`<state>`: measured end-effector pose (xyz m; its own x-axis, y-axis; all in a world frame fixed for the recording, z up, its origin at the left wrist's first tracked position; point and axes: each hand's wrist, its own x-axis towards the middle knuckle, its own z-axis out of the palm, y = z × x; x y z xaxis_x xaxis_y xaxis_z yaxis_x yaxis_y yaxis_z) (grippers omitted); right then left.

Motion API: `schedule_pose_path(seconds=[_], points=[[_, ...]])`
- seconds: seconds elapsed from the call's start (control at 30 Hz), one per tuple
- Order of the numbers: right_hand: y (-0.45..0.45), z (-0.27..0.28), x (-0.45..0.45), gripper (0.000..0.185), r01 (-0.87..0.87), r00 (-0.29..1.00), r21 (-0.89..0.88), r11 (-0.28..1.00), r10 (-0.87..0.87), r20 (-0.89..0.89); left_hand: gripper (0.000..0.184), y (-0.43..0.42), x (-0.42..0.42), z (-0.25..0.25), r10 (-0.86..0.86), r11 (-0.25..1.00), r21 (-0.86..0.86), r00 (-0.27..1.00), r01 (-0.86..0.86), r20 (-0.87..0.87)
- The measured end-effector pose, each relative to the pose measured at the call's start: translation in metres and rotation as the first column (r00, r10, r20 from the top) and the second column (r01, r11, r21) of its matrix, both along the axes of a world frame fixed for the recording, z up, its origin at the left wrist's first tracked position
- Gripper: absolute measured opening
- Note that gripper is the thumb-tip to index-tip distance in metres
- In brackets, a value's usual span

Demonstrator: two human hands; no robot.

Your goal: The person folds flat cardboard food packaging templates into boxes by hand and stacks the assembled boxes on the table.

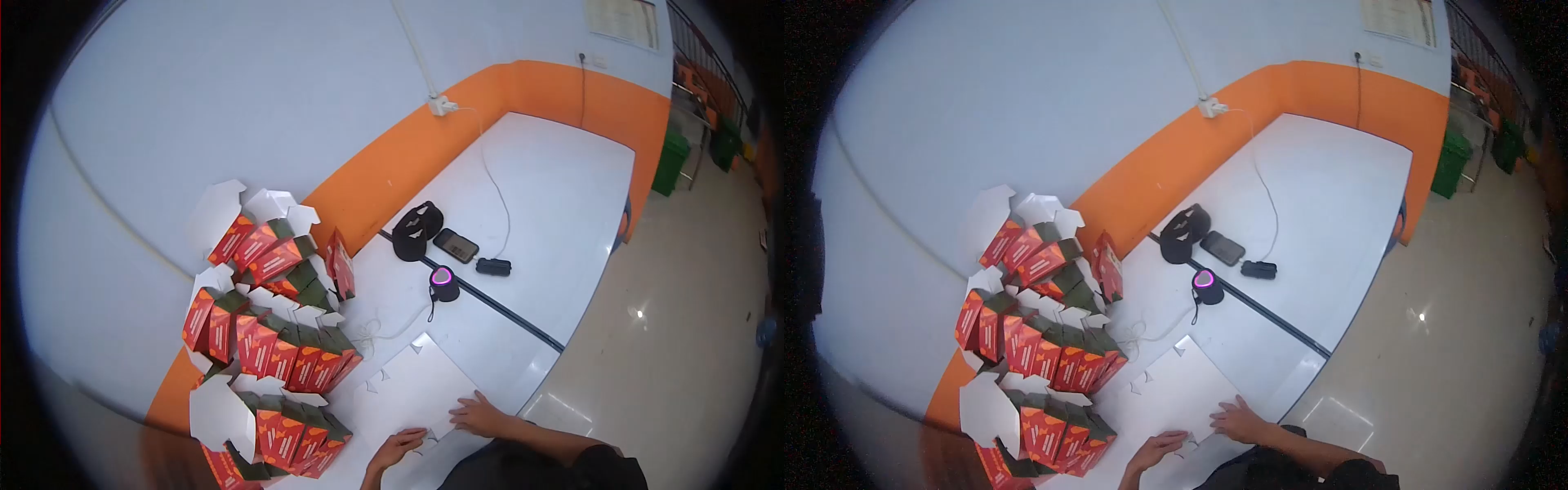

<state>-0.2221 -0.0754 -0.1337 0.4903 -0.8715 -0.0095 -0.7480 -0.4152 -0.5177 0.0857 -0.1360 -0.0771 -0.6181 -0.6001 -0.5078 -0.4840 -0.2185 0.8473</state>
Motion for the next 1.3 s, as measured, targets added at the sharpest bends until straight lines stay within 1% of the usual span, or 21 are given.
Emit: schedule_pose_path(seconds=[0.1, 0.2, 0.3, 0.4, 0.5, 0.6, 0.7, 0.73, 0.8, 0.83, 0.87, 0.9, 0.93, 0.97, 1.0, 1.1, 1.13, 1.2, 1.23, 1.27, 1.3], points=[[-0.011, -0.005, -0.006, 0.034, -0.043, 0.996, -0.018, 0.999, 0.045, 0.078, 0.038, 0.0, 0.006, 0.001, 0.039, 0.996, 0.08, 0.998, -0.036, -0.046], [-0.034, 0.001, -0.012, 0.033, -0.151, 0.982, 0.122, 0.981, 0.135, 0.134, 0.037, 0.006, 0.005, 0.005, 0.095, 0.995, -0.012, 0.993, -0.094, 0.067], [-0.054, 0.022, -0.024, 0.033, -0.271, 0.947, 0.243, 0.931, 0.212, 0.242, 0.035, 0.016, 0.002, 0.003, 0.337, 0.936, 0.067, 0.935, -0.346, 0.113], [-0.069, 0.034, -0.028, 0.033, -0.358, 0.918, 0.274, 0.893, 0.284, 0.278, 0.034, 0.027, -0.008, 0.007, 0.41, 0.912, -0.031, 0.902, -0.41, 0.139], [-0.074, 0.043, -0.026, 0.033, -0.301, 0.938, 0.342, 0.89, 0.212, 0.273, 0.033, 0.028, -0.006, -0.015, 0.52, 0.853, -0.021, 0.848, -0.521, 0.098], [-0.082, 0.038, -0.019, 0.034, -0.296, 0.951, 0.302, 0.906, 0.249, 0.184, 0.031, 0.029, -0.014, -0.025, 0.63, 0.775, -0.001, 0.774, -0.631, 0.058], [-0.068, 0.035, -0.01, 0.028, -0.073, 0.987, 0.067, 0.995, 0.062, 0.15, 0.03, 0.031, -0.017, -0.024, 0.683, 0.724, 0.088, 0.729, -0.685, 0.054], [-0.064, 0.033, -0.011, 0.026, -0.05, 0.967, 0.051, 0.997, 0.036, 0.252, 0.027, 0.032, -0.019, -0.019, 0.716, 0.692, 0.138, 0.698, -0.709, -0.008], [-0.059, 0.027, -0.014, 0.023, 0.009, 0.891, 0.022, 1.0, -0.018, 0.453, 0.026, 0.034, -0.032, -0.006, 0.776, 0.629, -0.042, 0.63, -0.776, -0.012], [-0.058, 0.017, -0.014, 0.021, 0.023, 0.843, 0.09, 0.996, -0.068, 0.533, 0.026, 0.037, -0.039, -0.002, 0.804, 0.588, -0.133, 0.595, -0.798, -0.016], [-0.056, 0.006, -0.013, 0.019, 0.032, 0.787, 0.163, 0.986, -0.125, 0.605, 0.022, 0.04, -0.04, -0.013, 0.82, 0.542, -0.207, 0.567, -0.815, -0.084], [-0.053, -0.002, -0.012, 0.018, 0.033, 0.723, 0.239, 0.97, -0.188, 0.665, 0.02, 0.045, -0.048, -0.014, 0.821, 0.502, -0.317, 0.559, -0.804, -0.118], [-0.05, 0.0, -0.013, 0.018, 0.029, 0.711, 0.314, 0.949, -0.24, 0.661, 0.019, 0.048, -0.059, -0.009, 0.818, 0.452, -0.425, 0.555, -0.784, -0.153], [-0.048, 0.002, -0.014, 0.018, 0.021, 0.7, 0.385, 0.923, -0.289, 0.654, 0.017, 0.05, -0.071, -0.005, 0.812, 0.392, -0.528, 0.553, -0.753, -0.186], [-0.052, 0.005, -0.015, 0.017, 0.015, 0.688, 0.447, 0.895, -0.333, 0.645, 0.014, 0.056, -0.088, 0.012, 0.82, 0.324, -0.634, 0.543, -0.702, -0.182], [-0.06, -0.006, -0.008, 0.019, -0.054, 0.588, 0.579, 0.813, -0.443, 0.677, 0.019, 0.064, -0.119, 0.028, 0.767, 0.15, -0.881, 0.615, -0.448, -0.182], [-0.063, -0.008, -0.006, 0.02, -0.066, 0.545, 0.604, 0.795, -0.478, 0.689, 0.029, 0.07, -0.138, 0.052, 0.767, 0.138, -0.85, 0.597, -0.509, -0.233], [-0.07, -0.003, -0.012, 0.022, -0.081, 0.467, 0.647, 0.758, -0.545, 0.696, 0.03, 0.078, -0.165, 0.059, 0.746, -0.097, -0.893, 0.562, -0.439, -0.357], [-0.075, 0.007, -0.018, 0.024, -0.08, 0.395, 0.672, 0.736, -0.596, 0.699, 0.031, 0.083, -0.177, 0.054, 0.729, -0.208, -0.892, 0.545, -0.402, -0.415], [-0.075, 0.015, -0.023, 0.027, -0.084, 0.325, 0.702, 0.707, -0.646, 0.69, 0.037, 0.09, -0.184, 0.047, 0.718, -0.193, -0.907, 0.577, -0.373, -0.39], [-0.073, 0.024, -0.027, 0.029, -0.095, 0.26, 0.731, 0.676, -0.692, 0.673, 0.038, 0.099, -0.191, 0.034, 0.743, -0.124, -0.855, 0.523, -0.504, -0.416]])
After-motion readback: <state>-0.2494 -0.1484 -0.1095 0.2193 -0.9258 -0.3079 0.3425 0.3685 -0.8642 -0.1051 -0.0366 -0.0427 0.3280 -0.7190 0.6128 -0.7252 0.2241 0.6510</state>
